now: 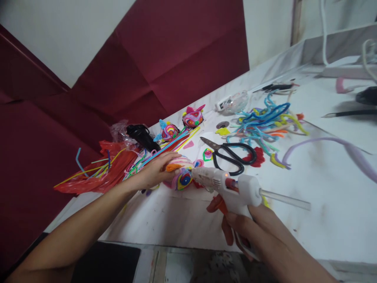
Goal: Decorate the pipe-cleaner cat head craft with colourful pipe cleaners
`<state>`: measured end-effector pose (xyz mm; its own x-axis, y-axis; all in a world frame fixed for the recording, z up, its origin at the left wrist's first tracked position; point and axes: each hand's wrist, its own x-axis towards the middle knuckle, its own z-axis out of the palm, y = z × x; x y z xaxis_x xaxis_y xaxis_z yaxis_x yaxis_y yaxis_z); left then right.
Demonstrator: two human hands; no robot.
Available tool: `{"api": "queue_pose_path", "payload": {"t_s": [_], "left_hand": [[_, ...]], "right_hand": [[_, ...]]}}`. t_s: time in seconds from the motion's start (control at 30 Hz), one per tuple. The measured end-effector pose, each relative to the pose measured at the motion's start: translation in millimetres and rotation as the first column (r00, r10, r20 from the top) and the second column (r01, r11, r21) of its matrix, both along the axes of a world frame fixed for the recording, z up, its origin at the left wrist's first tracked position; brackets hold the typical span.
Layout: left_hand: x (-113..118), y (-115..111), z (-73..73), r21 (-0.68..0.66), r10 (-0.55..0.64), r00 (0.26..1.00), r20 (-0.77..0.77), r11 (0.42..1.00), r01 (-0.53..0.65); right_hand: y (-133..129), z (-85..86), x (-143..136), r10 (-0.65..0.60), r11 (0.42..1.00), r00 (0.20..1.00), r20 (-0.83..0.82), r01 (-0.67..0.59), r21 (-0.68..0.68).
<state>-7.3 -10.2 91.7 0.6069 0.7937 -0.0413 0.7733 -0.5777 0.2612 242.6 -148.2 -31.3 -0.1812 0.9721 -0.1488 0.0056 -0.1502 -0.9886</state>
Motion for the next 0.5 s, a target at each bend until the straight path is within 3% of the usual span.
{"api": "queue_pose_path", "payload": {"t_s": [0.2,0.5], "left_hand": [[4,-3,4.0,-0.057,0.036,0.999,0.038,0.998,-0.034],[7,-5,3.3,-0.197,0.22,0.963,0.154,0.962,-0.188]], "right_hand": [[5,1.9,4,0.124,0.99,0.992,-0.018,-0.125,-0.061],[-5,30.3,-7,-0.059,0.993,0.998,-0.024,0.056,-0.102]]}}
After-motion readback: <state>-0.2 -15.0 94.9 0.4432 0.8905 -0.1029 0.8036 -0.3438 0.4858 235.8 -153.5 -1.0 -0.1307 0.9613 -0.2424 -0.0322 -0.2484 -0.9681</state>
